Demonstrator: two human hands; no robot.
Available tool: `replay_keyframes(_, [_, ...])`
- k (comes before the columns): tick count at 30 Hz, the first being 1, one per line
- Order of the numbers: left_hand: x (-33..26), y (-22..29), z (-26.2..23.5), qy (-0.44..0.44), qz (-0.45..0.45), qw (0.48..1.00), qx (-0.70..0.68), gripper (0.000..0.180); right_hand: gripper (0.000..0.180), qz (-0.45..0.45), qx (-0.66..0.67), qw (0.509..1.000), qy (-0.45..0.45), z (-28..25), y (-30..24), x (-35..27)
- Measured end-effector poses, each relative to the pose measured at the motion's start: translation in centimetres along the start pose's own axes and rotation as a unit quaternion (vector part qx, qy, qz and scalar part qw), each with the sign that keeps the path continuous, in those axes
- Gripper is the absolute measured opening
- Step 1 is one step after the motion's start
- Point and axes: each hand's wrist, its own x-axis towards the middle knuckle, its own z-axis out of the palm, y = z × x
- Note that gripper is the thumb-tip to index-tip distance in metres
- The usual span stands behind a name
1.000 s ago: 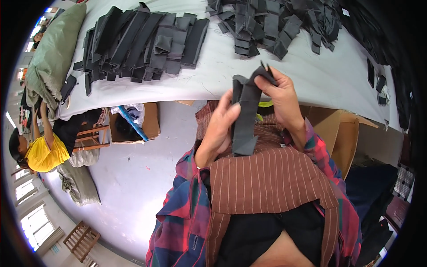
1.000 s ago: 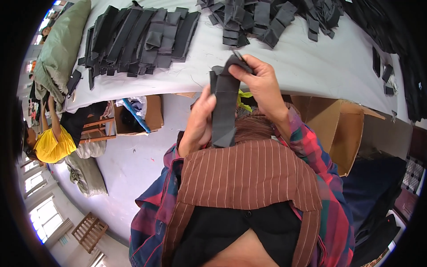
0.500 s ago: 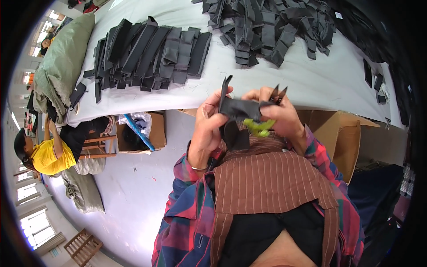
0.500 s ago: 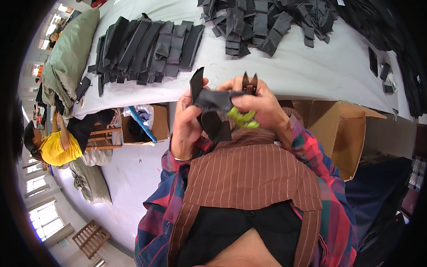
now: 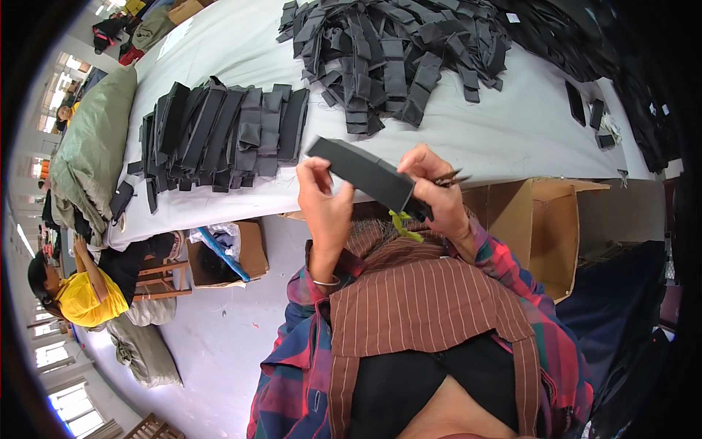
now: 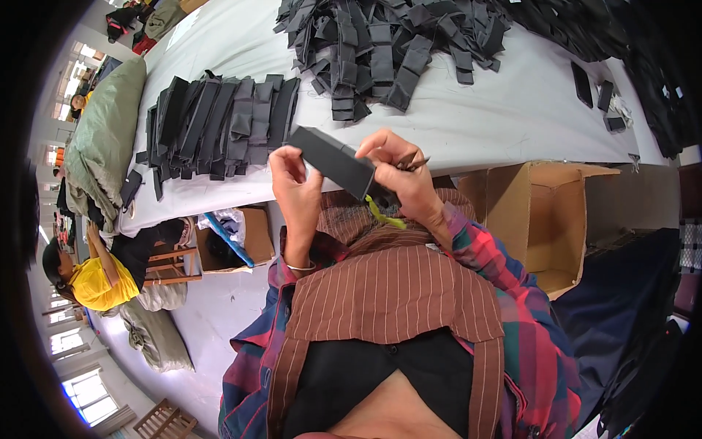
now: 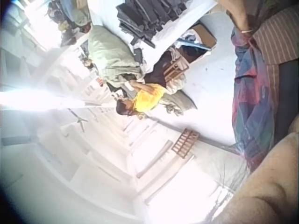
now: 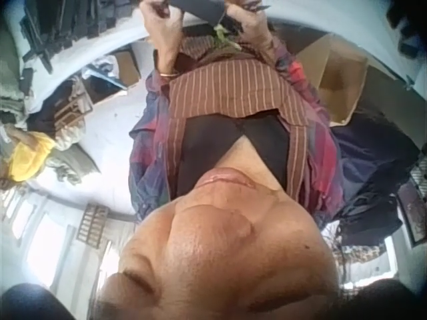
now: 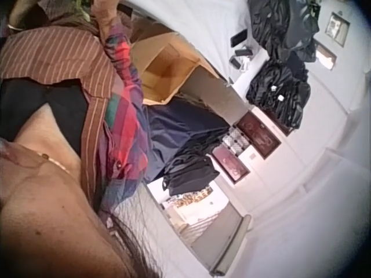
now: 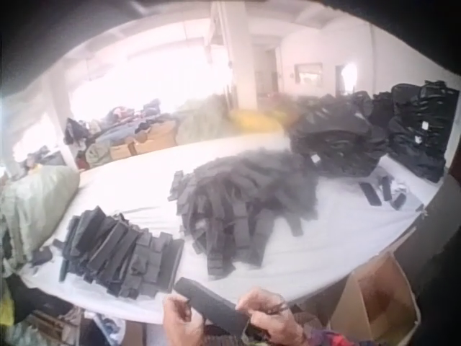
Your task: Sorting, trimming with scissors, and stacking black nylon fabric straps into groups and a box for manufacturing.
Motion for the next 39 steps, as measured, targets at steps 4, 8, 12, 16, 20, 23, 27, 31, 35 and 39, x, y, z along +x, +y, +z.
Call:
replay_keyframes(4, [0.2, -3.1, -0.7, -0.126, -0.229, 0.877, -0.404, 0.026, 0.025, -0.131, -0.316, 0.938, -0.05, -0.8, 1.0, -0.5])
replay_keyframes(8, [0.3, -3.0, -0.4, -0.186, -0.278, 0.797, -0.503, 0.049, 0.025, -0.23, -0.395, 0.879, -0.134, -0.9, 1.9, 0.0])
replay_keyframes(12, [0.9, -1.3, 0.0, -0.146, -0.313, 0.783, -0.517, 0.042, 0.022, -0.243, -0.445, 0.849, -0.149, -1.2, 2.1, 0.2])
replay_keyframes(16, [1.9, -0.5, 0.5, -0.12, -0.305, 0.796, -0.508, 0.03, 0.022, -0.202, -0.529, 0.805, -0.18, -1.3, 1.9, 0.2])
replay_keyframes(20, [2.0, -1.9, -0.3, -0.126, -0.263, 0.809, -0.51, 0.017, 0.02, -0.142, -0.539, 0.823, -0.108, -2.2, 2.8, 0.1])
replay_keyframes(23, [1.5, -1.1, -0.8, -0.074, -0.251, 0.849, -0.46, 0.018, 0.019, -0.029, -0.45, 0.892, -0.021, -2.0, 2.2, 0.2])
replay_keyframes(27, [1.1, -0.3, -0.9, -0.045, -0.205, 0.873, -0.44, 0.027, 0.024, 0.048, -0.447, 0.893, 0.037, -1.3, 0.9, 0.4])
replay_keyframes(31, [0.9, -0.2, -0.9, -0.039, -0.139, 0.891, -0.43, 0.032, 0.024, -0.12, -0.5, 0.856, 0.048, -0.5, 1.4, 0.7])
replay_keyframes(35, [0.6, 0.4, -0.9, -0.032, -0.123, 0.907, -0.402, 0.034, 0.018, -0.103, -0.492, 0.863, 0.049, -0.5, 1.8, 0.7])
replay_keyframes(39, [0.1, 0.8, -0.8, -0.017, -0.109, 0.913, -0.393, 0.037, 0.014, -0.07, -0.506, 0.856, 0.081, 0.4, 1.6, 0.8])
